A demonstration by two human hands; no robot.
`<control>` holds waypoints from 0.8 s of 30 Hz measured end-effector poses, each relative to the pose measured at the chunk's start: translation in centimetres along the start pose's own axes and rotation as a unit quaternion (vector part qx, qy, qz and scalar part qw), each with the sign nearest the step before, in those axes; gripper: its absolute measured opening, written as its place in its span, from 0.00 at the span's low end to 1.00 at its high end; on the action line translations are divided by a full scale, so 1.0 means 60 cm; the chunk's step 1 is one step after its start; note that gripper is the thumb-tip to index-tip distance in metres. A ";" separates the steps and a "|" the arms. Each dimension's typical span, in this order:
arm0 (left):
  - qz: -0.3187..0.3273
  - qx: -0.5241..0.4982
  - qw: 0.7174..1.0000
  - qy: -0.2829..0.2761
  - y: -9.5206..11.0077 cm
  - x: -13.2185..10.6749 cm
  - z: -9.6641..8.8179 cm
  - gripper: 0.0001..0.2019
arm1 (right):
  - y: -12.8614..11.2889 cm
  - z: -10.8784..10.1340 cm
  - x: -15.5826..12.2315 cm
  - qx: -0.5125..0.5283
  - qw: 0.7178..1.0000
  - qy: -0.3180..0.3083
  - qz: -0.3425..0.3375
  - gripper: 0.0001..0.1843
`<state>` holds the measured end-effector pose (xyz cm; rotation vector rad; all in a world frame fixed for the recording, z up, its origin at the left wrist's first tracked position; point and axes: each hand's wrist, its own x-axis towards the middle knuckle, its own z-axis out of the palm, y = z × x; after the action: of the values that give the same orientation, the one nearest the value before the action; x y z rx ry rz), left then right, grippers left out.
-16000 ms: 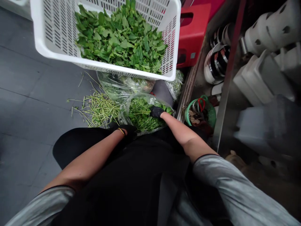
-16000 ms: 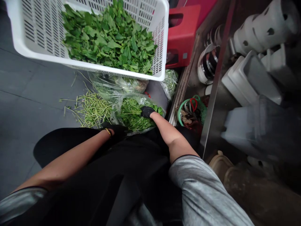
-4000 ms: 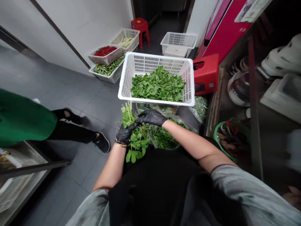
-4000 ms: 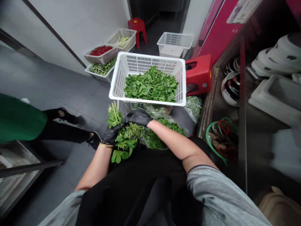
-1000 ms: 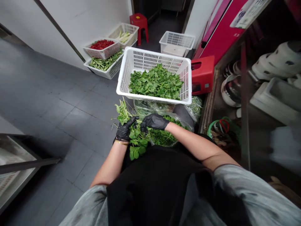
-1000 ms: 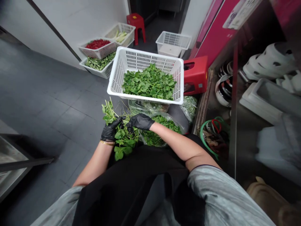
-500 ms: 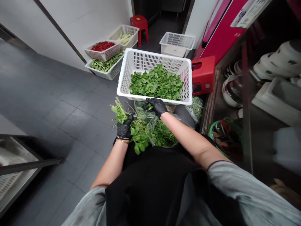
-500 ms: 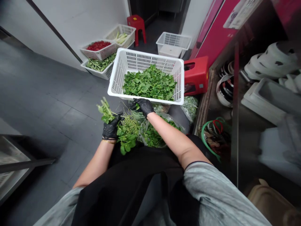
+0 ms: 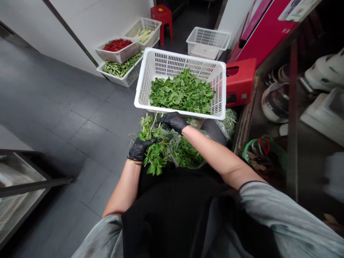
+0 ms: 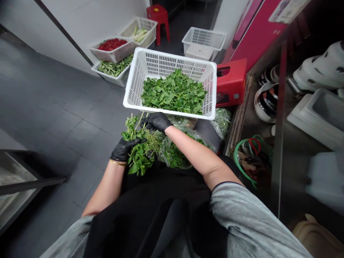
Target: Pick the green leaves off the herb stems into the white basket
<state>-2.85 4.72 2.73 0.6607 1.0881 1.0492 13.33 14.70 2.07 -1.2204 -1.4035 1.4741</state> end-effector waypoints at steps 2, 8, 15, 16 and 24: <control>-0.005 -0.018 1.000 0.021 -0.003 -0.003 -0.008 0.19 | -0.005 -0.007 -0.011 0.057 0.998 0.038 0.001 0.18; 0.101 0.065 0.988 0.097 -0.011 -0.006 0.009 0.20 | -0.012 0.012 -0.059 0.059 0.995 -0.077 0.013 0.21; 0.040 0.096 0.994 0.043 -0.006 -0.040 0.006 0.21 | -0.037 -0.046 -0.080 -0.068 0.956 -0.285 0.027 0.16; 0.021 0.079 0.996 0.032 -0.006 -0.045 0.001 0.20 | -0.042 -0.062 -0.083 -0.026 0.955 -0.291 0.041 0.15; -0.021 -0.051 0.996 0.065 -0.009 -0.039 0.009 0.15 | -0.016 -0.043 -0.113 0.123 0.990 -0.052 0.053 0.16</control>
<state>-2.37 2.37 3.36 0.4905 1.1477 1.1163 17.52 9.06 4.10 -1.0900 -1.1953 1.7487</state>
